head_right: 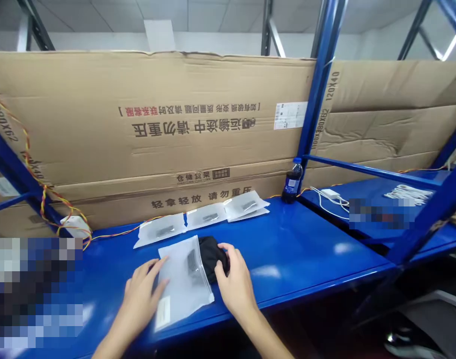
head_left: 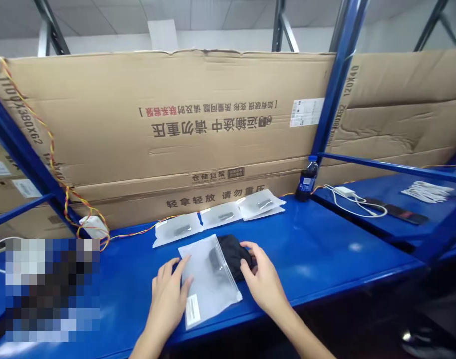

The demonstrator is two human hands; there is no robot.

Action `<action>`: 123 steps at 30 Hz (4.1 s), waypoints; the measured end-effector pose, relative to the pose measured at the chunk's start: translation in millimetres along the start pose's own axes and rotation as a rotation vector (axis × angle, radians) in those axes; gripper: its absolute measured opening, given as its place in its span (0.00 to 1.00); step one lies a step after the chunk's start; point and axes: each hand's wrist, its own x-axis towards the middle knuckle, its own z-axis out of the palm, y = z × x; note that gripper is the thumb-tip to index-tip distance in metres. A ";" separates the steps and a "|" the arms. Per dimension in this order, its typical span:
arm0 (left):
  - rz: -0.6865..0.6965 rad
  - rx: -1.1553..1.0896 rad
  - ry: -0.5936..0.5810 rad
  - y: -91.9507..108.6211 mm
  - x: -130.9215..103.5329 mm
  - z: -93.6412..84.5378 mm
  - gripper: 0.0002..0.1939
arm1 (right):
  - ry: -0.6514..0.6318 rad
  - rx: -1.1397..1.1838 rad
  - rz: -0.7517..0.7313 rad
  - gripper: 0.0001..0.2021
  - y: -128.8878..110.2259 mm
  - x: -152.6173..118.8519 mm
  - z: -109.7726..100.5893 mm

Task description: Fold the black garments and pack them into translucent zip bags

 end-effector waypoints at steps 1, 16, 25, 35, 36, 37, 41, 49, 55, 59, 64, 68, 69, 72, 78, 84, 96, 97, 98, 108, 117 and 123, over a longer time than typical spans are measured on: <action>-0.020 0.065 0.016 -7.6 -1.6 0.2 0.25 | 0.028 -0.083 -0.023 0.17 2.5 0.3 -5.9; 0.279 -0.109 0.393 9.0 -13.2 13.1 0.20 | -0.042 -0.594 -0.636 0.28 -2.3 -9.9 12.3; 0.138 -0.398 0.283 85.7 -9.3 34.3 0.25 | -0.058 0.161 -0.313 0.16 -5.7 3.3 -0.8; 0.234 -0.062 0.156 82.7 -10.4 67.9 0.24 | 0.384 -0.461 -0.288 0.29 52.6 7.2 -67.7; 0.243 -0.045 0.167 80.7 -11.6 67.7 0.25 | 0.299 -0.489 -0.368 0.32 49.4 5.8 -66.3; 0.250 -0.028 0.174 78.8 -12.7 67.0 0.25 | 0.185 -0.504 -0.434 0.35 45.1 4.7 -63.2; 0.230 0.022 0.170 69.6 -16.2 59.3 0.25 | -0.152 -0.486 -0.534 0.32 28.3 6.3 -47.7; 0.116 0.039 0.130 41.9 -19.7 37.5 0.24 | 0.071 0.045 -0.148 0.14 25.2 27.4 -66.3; 0.131 -0.007 0.151 27.5 -18.6 32.2 0.21 | 0.401 -0.181 0.142 0.24 66.5 39.7 -112.3; 0.135 -0.051 0.146 32.6 -13.2 23.5 0.21 | 0.324 -0.458 -0.017 0.23 80.6 40.6 -122.2; 0.206 -0.173 0.131 62.9 3.8 9.7 0.15 | 0.267 -0.465 -0.099 0.29 67.8 49.8 -106.5; 0.209 -0.261 0.038 75.2 20.8 7.8 0.09 | 0.180 -0.373 -0.126 0.21 59.1 68.3 -101.0; 0.202 -0.299 0.028 75.0 24.4 7.6 0.09 | 0.175 -0.315 -0.133 0.20 57.1 72.3 -101.8; 0.174 -0.475 0.068 71.7 29.2 3.6 0.10 | 0.181 -0.099 -0.167 0.19 48.6 75.8 -109.8; 0.316 -0.669 -0.097 71.6 -7.1 -27.3 0.14 | -0.118 0.135 -0.123 0.11 41.3 36.0 -160.9; 0.403 -0.513 -0.288 73.0 -33.3 -48.8 0.08 | -0.337 -0.167 -0.070 0.11 48.3 7.3 -196.1; 0.647 -0.159 -0.033 82.2 35.2 7.4 0.10 | -0.210 -0.469 -0.481 0.12 43.9 47.6 -132.5; 0.649 -0.156 -0.031 80.7 33.8 3.7 0.11 | -0.191 -0.462 -0.498 0.12 42.7 46.8 -131.5; 0.633 -0.166 -0.040 79.2 34.0 -1.4 0.13 | -0.176 -0.447 -0.502 0.12 40.1 47.1 -130.9; 0.214 -0.316 -0.199 71.9 135.5 -0.7 0.19 | -0.169 -0.419 -0.252 0.17 28.5 150.9 -94.7; 0.181 -0.336 -0.148 59.8 121.3 31.0 0.12 | -0.228 -0.400 -0.206 0.14 61.0 148.6 -94.5; 0.167 -0.479 -0.153 58.7 127.9 32.3 0.11 | -0.205 -0.330 -0.190 0.13 63.4 157.1 -91.1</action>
